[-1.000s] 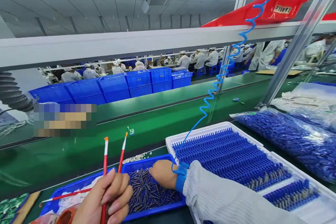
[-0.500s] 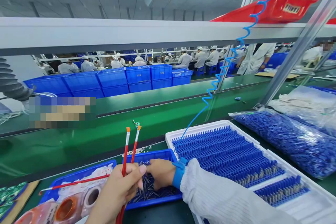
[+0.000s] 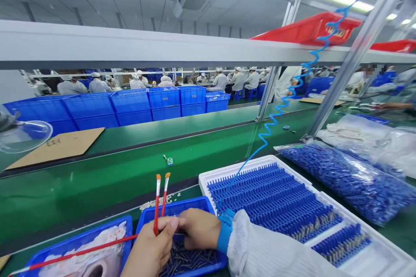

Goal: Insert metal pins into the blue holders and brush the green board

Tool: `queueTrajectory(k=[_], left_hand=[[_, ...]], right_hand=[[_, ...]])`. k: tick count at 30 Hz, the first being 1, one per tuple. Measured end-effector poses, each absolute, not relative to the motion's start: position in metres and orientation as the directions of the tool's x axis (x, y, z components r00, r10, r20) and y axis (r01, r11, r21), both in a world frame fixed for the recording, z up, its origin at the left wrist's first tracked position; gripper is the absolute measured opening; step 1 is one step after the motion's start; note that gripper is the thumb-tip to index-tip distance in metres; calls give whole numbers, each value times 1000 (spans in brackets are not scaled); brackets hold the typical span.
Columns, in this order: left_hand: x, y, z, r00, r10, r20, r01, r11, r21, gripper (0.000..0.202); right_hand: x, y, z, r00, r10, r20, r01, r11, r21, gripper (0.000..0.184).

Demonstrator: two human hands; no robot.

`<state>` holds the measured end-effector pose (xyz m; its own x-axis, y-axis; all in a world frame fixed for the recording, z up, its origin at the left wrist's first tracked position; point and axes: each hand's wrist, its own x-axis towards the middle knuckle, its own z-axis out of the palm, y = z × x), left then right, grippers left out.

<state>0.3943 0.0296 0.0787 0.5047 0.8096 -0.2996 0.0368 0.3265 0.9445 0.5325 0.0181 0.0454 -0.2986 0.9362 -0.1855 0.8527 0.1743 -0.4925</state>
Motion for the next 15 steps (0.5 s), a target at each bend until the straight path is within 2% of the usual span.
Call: queueTrajectory(k=[5,9,12,15], left_hand=[[397,37,75,439,856,-274,-25,316,948,57],[397,36,73,356,901,-247,-29,275,961,60],[396,32,72,315,917,-244,-3,258,966,57],[398,29,73,300,928,-219,-18,235,972,50]], right_hand=[[555,16,55,-238,971,-23,729,163,-665,27],[565,9,65,-160,986,54,578,138,-804,28],[564,3,75,-149,982,112,480,171,-860,31],[558,-2,82,-165,969,182,436,237,-868,34]])
